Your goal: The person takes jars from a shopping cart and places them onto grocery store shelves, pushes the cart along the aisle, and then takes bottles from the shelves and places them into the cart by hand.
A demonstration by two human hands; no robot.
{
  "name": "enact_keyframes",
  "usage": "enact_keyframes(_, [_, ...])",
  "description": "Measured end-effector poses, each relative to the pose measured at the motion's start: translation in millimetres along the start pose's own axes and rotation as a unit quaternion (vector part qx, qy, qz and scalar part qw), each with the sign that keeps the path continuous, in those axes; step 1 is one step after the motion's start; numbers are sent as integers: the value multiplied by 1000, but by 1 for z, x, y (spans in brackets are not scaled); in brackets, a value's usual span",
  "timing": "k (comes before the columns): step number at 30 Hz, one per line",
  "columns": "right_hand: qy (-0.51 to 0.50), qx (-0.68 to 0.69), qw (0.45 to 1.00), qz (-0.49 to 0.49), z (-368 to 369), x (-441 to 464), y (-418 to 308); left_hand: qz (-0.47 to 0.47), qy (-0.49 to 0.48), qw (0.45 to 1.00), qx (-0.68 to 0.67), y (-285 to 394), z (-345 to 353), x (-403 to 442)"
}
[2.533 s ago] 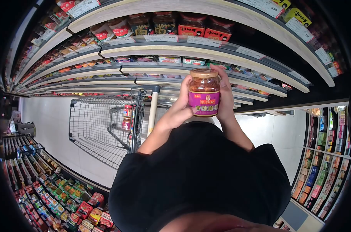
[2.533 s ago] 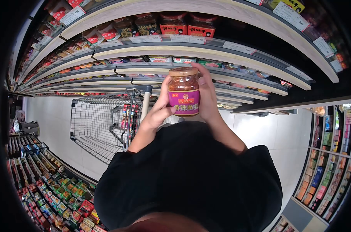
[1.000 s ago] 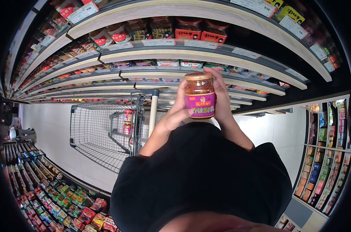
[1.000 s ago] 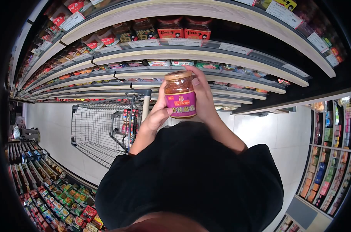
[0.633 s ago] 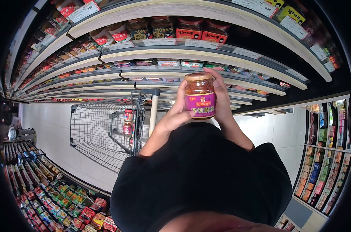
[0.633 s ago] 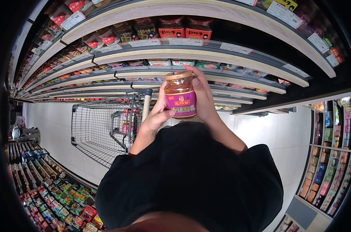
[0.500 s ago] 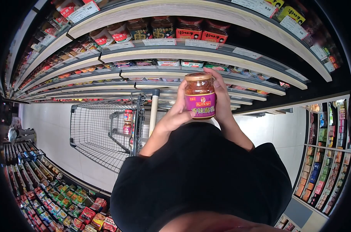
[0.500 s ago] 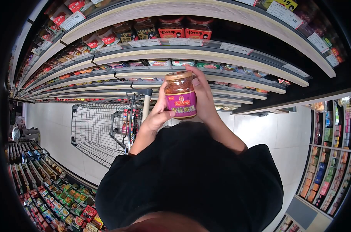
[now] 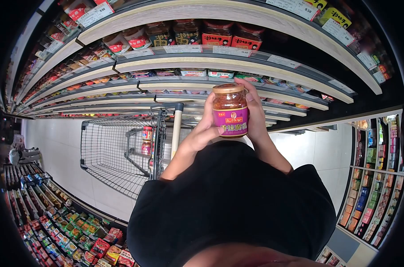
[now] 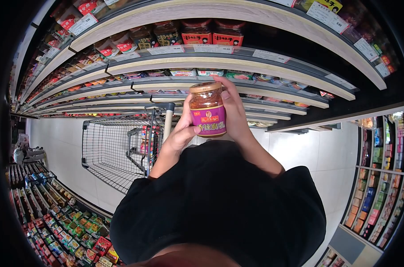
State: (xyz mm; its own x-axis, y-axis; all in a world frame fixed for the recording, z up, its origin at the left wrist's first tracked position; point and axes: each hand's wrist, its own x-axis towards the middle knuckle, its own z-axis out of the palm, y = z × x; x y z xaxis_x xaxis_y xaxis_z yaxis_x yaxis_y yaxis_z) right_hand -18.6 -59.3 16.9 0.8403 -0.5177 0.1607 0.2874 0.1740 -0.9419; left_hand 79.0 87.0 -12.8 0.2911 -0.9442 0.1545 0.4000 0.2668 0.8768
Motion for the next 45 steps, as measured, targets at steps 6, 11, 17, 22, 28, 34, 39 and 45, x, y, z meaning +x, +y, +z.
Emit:
enact_keyframes(6, [-1, -1, 1000, -4, 0, 0, 0, 14, -14, 1000, -13, -1, -1, 1])
enact_keyframes(11, [-4, 3, 1000, -1, 0, -1, 0, 8, -10, 1000, 8, -4, -4, -2])
enact_keyframes(17, [-2, 5, 1000, -5, 2, -1, -1, 8, -16, 1000, 2, 0, -3, -2])
enact_keyframes(22, [-5, -3, 1000, -14, 3, -2, -2, 9, -21, 1000, -3, 4, -1, -2])
enact_keyframes(28, [-7, 3, 1000, -14, 6, -3, -6, 11, -21, 1000, -6, 12, 5, 0])
enact_keyframes(34, [-9, 3, 1000, -14, 6, -2, -6, 28, -36, 999, -27, 11, 5, 0])
enact_keyframes(39, [-1, 11, 1000, -12, 7, -1, -5, 12, 20, 1000, -10, 4, 4, -2])
enact_keyframes(45, [19, 20, 999, 32, 9, 1, -5, 16, 44, 999, 18, -8, -4, 1])
